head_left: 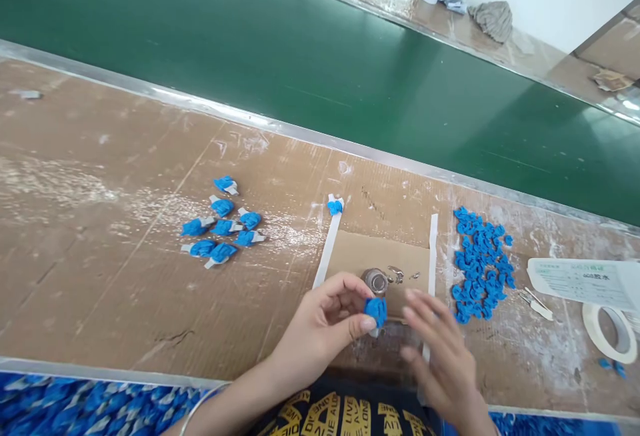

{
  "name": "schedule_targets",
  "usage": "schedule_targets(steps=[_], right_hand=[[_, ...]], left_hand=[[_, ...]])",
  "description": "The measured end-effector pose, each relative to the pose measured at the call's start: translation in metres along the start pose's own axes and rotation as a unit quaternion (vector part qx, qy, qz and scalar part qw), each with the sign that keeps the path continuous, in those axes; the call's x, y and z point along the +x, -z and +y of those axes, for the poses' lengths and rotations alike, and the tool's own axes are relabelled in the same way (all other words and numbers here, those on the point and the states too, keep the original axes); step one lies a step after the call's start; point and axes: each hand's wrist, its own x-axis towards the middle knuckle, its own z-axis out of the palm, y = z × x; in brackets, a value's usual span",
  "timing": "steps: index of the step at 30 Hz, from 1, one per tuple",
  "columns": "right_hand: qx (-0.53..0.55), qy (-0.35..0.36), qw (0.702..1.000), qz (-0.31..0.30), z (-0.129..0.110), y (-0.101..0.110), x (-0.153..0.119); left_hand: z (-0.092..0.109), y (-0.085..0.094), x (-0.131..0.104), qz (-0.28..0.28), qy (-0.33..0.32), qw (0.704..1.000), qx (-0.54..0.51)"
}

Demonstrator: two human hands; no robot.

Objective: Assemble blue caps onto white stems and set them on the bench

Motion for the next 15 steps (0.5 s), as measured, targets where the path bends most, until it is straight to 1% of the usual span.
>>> schedule_targets(steps=[2, 3, 6, 7, 9, 12, 13, 14, 15], right_hand=[[-0.046, -0.051, 0.997, 0.040, 0.020, 0.017, -0.013], [-0.065, -0.070, 0.995, 0.035, 0.030, 0.025, -0.021], [-0.101, -0.089, 0.990, -0.033, 0.056, 0.040, -0.042], [-0.107, -0.088, 0.989, -0.044, 0.061, 0.041, -0.047], [-0.111, -0.083, 0.989, -0.044, 0.069, 0.037, -0.056], [-0.138, -0.073, 0.987, -0.032, 0.074, 0.028, -0.059], [-0.156, -0.065, 0.985, -0.031, 0.075, 0.026, -0.058], [-0.176, -0.055, 0.982, -0.030, 0.076, 0.024, -0.056], [-0.200, -0.046, 0.978, -0.028, 0.077, 0.022, -0.054]], left_hand=[[0.014, 0.008, 0.009, 0.027, -0.021, 0.997, 0.073], [0.021, 0.014, 0.015, 0.046, -0.035, 0.993, 0.104], [0.035, 0.031, 0.034, 0.103, -0.088, 0.979, 0.152], [0.036, 0.036, 0.039, 0.117, -0.102, 0.975, 0.157], [0.034, 0.042, 0.044, 0.143, -0.115, 0.970, 0.162], [0.025, 0.047, 0.042, 0.177, -0.118, 0.958, 0.191], [0.023, 0.050, 0.040, 0.192, -0.131, 0.948, 0.216], [0.021, 0.053, 0.037, 0.210, -0.151, 0.932, 0.254], [0.020, 0.058, 0.035, 0.230, -0.176, 0.907, 0.306]])
